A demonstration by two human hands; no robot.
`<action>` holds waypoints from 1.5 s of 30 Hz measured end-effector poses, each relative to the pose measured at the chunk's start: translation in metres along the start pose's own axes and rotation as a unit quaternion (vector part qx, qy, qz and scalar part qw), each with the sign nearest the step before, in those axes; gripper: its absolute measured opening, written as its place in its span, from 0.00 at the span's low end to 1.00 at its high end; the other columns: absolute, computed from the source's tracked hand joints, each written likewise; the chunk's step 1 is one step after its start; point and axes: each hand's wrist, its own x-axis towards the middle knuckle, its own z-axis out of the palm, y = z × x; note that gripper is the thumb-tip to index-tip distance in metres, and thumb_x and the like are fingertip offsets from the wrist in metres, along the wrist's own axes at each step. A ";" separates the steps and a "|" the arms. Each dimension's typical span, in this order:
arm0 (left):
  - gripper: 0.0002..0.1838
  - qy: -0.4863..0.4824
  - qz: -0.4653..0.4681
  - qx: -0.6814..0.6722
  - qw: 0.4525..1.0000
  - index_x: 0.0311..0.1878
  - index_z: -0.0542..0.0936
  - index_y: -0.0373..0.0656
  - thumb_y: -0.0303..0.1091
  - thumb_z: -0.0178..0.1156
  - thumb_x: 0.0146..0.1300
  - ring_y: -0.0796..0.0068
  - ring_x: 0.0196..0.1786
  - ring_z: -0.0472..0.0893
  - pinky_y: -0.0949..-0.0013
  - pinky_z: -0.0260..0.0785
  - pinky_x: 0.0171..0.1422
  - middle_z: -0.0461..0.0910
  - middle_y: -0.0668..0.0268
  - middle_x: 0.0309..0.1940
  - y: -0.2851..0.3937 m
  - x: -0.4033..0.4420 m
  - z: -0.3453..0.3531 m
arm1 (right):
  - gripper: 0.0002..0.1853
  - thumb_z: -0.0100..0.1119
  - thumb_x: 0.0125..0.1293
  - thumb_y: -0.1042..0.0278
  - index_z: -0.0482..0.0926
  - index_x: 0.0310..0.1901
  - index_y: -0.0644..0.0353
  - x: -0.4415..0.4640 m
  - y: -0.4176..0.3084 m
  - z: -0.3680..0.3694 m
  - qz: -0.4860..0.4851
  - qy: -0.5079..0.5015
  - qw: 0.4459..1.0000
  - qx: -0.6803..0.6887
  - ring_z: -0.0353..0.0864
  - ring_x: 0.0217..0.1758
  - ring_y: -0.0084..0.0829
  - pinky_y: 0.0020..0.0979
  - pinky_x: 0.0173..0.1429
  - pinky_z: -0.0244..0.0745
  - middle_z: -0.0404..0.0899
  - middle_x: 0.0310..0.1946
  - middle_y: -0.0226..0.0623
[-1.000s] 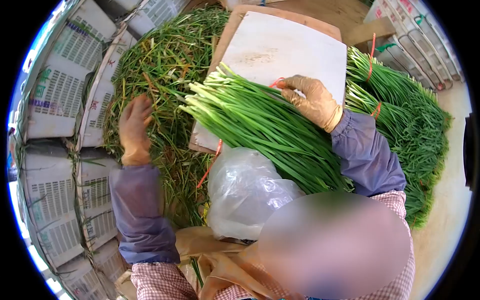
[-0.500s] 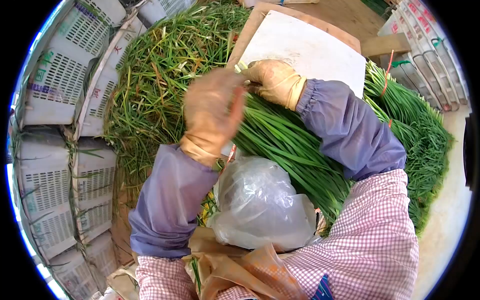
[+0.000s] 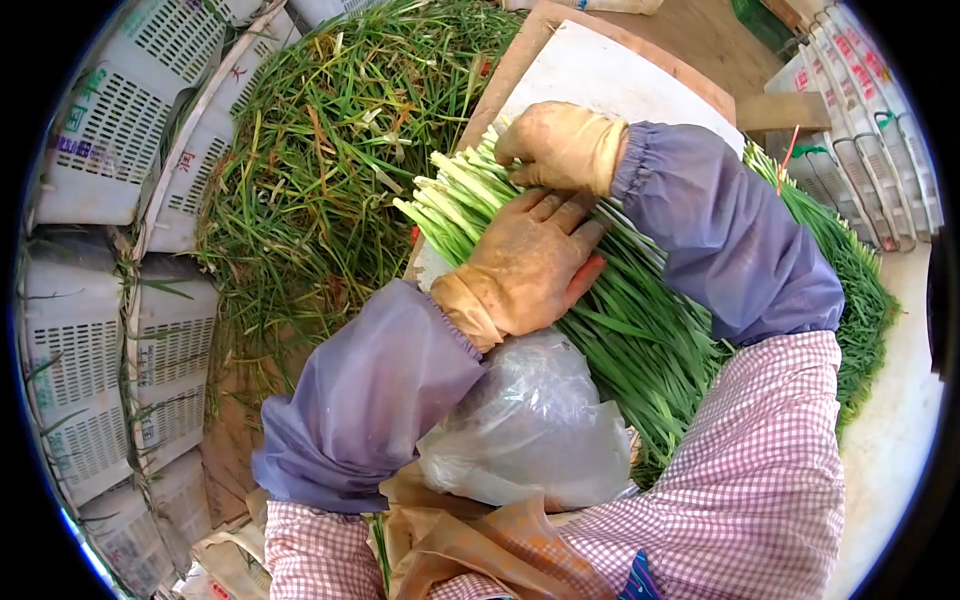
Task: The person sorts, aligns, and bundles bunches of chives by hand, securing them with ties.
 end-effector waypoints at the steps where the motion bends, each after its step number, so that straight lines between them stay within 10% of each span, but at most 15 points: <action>1: 0.16 0.003 -0.002 -0.001 1.000 0.44 0.77 0.40 0.37 0.58 0.53 0.59 0.52 0.74 0.60 0.64 0.59 0.76 0.58 0.47 -0.002 -0.002 0.002 | 0.15 0.61 0.53 0.68 0.80 0.44 0.58 -0.003 0.004 0.001 -0.004 0.004 1.000 0.018 0.79 0.38 0.46 0.40 0.43 0.73 0.80 0.32 0.48; 6: 0.16 -0.105 -0.010 -0.030 0.994 0.45 0.78 0.40 0.38 0.56 0.55 0.60 0.55 0.73 0.60 0.63 0.60 0.76 0.58 0.51 -0.002 -0.003 -0.002 | 0.17 0.61 0.52 0.72 0.79 0.47 0.58 -0.009 0.015 0.008 0.042 -0.014 0.992 0.118 0.79 0.40 0.47 0.39 0.45 0.73 0.80 0.34 0.48; 17: 0.13 -0.107 -0.010 -0.046 0.993 0.41 0.80 0.41 0.36 0.58 0.54 0.60 0.56 0.72 0.59 0.61 0.62 0.76 0.58 0.49 0.000 -0.002 -0.004 | 0.04 0.54 0.51 0.70 0.77 0.29 0.57 -0.005 -0.002 0.025 -0.008 0.026 0.969 -0.245 0.82 0.32 0.43 0.39 0.35 0.77 0.79 0.26 0.43; 24: 0.12 -0.068 -0.005 -0.012 0.998 0.39 0.80 0.41 0.37 0.58 0.53 0.58 0.58 0.71 0.56 0.58 0.65 0.77 0.57 0.48 -0.001 -0.003 0.006 | 0.06 0.58 0.51 0.70 0.79 0.28 0.63 0.009 0.008 0.006 0.038 0.064 0.991 0.114 0.75 0.20 0.32 0.32 0.27 0.73 0.76 0.18 0.40; 26: 0.12 -0.081 -0.011 -0.015 0.997 0.38 0.80 0.42 0.38 0.58 0.53 0.58 0.58 0.71 0.56 0.58 0.65 0.77 0.57 0.48 -0.001 -0.003 0.005 | 0.07 0.57 0.55 0.70 0.78 0.27 0.64 0.009 0.012 -0.006 0.193 -0.013 0.828 0.526 0.72 0.16 0.24 0.26 0.20 0.67 0.74 0.17 0.37; 30: 0.12 -0.051 0.002 -0.008 0.999 0.35 0.81 0.42 0.39 0.59 0.53 0.58 0.56 0.72 0.59 0.60 0.63 0.78 0.58 0.45 -0.002 -0.004 0.008 | 0.13 0.48 0.67 0.62 0.74 0.32 0.63 0.037 -0.012 -0.022 -0.042 0.072 0.808 0.584 0.60 0.15 0.21 0.24 0.20 0.56 0.64 0.15 0.28; 31: 0.12 -0.051 0.003 -0.009 0.999 0.35 0.81 0.42 0.39 0.59 0.53 0.58 0.56 0.72 0.59 0.60 0.63 0.78 0.58 0.45 -0.001 -0.002 0.006 | 0.07 0.55 0.60 0.70 0.76 0.29 0.65 0.045 -0.021 -0.035 -0.090 0.077 0.673 0.730 0.73 0.19 0.22 0.25 0.23 0.70 0.73 0.18 0.33; 33: 0.12 -0.176 -0.039 -0.049 0.982 0.36 0.81 0.42 0.39 0.58 0.53 0.58 0.56 0.72 0.59 0.60 0.63 0.78 0.58 0.44 0.002 0.003 -0.007 | 0.10 0.59 0.61 0.65 0.76 0.33 0.65 0.056 -0.066 -0.071 -0.211 0.221 0.634 0.711 0.81 0.25 0.29 0.30 0.33 0.80 0.79 0.24 0.40; 37: 0.11 -0.058 0.005 -0.033 0.998 0.36 0.80 0.43 0.39 0.58 0.54 0.59 0.57 0.72 0.58 0.59 0.63 0.78 0.59 0.44 -0.005 -0.006 0.006 | 0.07 0.54 0.63 0.69 0.74 0.36 0.64 0.047 -0.050 -0.093 -0.226 0.176 0.706 0.648 0.78 0.27 0.28 0.28 0.32 0.77 0.76 0.26 0.38; 40: 0.13 -0.065 -0.020 -0.027 0.997 0.42 0.79 0.44 0.37 0.58 0.55 0.61 0.60 0.70 0.58 0.57 0.67 0.76 0.61 0.51 0.001 -0.009 -0.002 | 0.07 0.51 0.64 0.69 0.75 0.38 0.64 0.027 -0.049 -0.059 0.011 0.160 0.799 0.580 0.76 0.28 0.25 0.25 0.36 0.75 0.74 0.26 0.32; 45: 0.13 -0.043 -0.038 -0.092 0.994 0.45 0.78 0.44 0.33 0.58 0.55 0.61 0.60 0.70 0.55 0.56 0.67 0.75 0.61 0.52 0.017 -0.012 -0.026 | 0.12 0.55 0.62 0.68 0.76 0.44 0.66 0.007 -0.012 -0.004 0.100 0.201 0.864 0.451 0.76 0.34 0.23 0.25 0.41 0.72 0.77 0.32 0.33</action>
